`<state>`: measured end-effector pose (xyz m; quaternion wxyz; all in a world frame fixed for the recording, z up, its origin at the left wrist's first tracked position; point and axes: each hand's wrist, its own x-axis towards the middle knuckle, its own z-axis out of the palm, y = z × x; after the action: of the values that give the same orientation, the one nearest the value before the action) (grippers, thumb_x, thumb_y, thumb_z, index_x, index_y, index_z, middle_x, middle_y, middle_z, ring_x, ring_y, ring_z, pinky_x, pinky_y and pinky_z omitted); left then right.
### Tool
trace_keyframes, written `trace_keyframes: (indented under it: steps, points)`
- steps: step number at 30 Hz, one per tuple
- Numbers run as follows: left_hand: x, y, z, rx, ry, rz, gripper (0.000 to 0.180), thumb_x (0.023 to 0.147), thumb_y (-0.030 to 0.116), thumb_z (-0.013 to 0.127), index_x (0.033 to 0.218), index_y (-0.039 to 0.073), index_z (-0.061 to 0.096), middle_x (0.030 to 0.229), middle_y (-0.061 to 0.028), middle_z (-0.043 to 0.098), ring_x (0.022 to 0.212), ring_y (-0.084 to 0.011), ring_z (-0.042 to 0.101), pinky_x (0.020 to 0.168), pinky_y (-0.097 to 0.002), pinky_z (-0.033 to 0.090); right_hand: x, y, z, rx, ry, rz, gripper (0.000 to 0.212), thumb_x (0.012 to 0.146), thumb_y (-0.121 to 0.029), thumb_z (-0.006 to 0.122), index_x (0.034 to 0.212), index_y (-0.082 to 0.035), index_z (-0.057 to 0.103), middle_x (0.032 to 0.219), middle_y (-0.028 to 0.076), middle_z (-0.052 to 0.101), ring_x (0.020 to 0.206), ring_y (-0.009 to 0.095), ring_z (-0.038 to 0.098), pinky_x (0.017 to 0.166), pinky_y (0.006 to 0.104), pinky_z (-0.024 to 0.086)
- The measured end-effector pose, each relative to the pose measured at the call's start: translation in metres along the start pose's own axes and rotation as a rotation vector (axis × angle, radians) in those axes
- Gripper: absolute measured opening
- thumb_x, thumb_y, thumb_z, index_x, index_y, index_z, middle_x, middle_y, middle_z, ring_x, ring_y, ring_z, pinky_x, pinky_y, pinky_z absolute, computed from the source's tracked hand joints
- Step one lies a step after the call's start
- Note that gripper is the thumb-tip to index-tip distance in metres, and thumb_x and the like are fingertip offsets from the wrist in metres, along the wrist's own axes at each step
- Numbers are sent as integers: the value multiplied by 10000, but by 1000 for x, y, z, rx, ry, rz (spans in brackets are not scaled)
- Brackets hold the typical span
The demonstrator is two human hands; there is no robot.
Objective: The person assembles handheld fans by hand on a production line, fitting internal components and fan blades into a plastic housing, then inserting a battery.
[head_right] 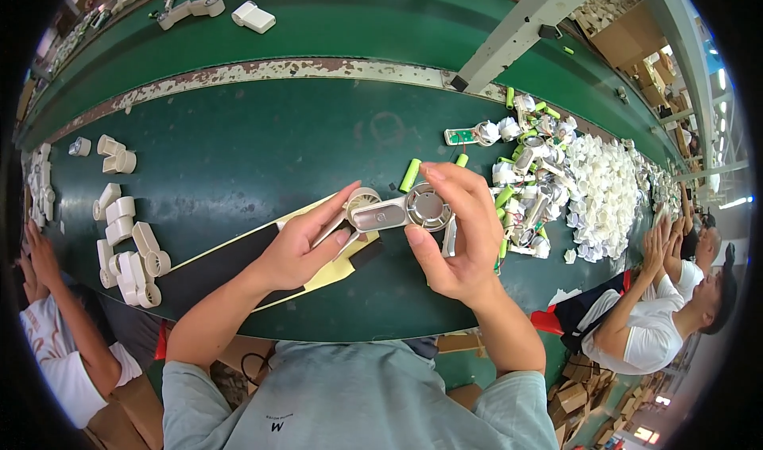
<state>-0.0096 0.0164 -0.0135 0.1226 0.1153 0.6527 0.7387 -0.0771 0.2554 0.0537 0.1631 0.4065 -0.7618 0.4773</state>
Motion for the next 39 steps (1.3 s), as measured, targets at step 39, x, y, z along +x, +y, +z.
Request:
trace_keyframes:
  steps: [39]
  points:
    - [5,6,5,-365,249,-131,446,924,143,790,1244,2,514,1137,-128,669,800,-118,681,539,-253,552,24,-6,44,-38,-202,338,351,872,-184,847,1175,-28,764,901,101,719,768,198,679,687,313,547]
